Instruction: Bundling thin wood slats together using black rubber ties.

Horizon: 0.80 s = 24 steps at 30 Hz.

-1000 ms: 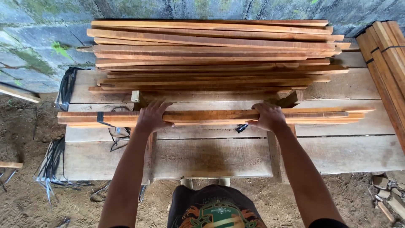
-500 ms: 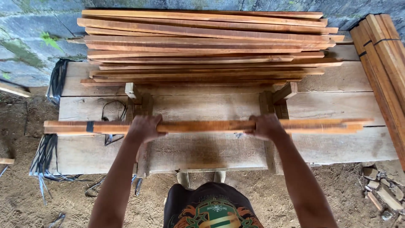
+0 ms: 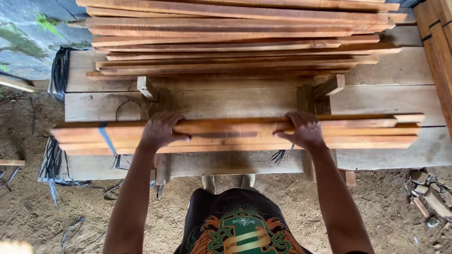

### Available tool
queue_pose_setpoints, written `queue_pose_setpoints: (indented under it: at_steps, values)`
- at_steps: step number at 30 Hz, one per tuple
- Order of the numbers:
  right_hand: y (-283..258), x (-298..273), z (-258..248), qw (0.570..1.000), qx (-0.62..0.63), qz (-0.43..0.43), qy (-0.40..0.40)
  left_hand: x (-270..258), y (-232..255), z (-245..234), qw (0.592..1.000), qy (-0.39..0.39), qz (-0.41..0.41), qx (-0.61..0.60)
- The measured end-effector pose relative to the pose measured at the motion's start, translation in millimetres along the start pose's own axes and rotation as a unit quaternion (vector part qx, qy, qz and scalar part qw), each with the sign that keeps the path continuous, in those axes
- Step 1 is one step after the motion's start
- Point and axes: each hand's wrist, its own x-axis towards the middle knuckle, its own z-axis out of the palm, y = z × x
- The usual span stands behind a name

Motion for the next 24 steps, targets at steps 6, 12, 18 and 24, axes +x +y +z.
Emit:
queue_pose_setpoints:
  at_steps: [6,12,18,24]
  values:
    - [5.8,-1.2,92.8,0.995,-0.007,0.059,0.078,2.2,20.6,46.6,0.993,0.012,-0.116,0.008]
    - [-11.3,-6.3,78.2,0.985,-0.063,0.067,0.145,-2.9,50.4,36.4,0.977,-0.038,-0.208,-0.002]
    - [-18.6,3.1,77.0,0.983,-0.068,0.062,0.157,7.6,58.9,37.4,0.965,-0.048,-0.257,-0.001]
    - [-62.2,-1.3,77.6,0.987,-0.089,0.01,0.131,19.7,118.1,67.4,0.992,0.075,-0.097,0.04]
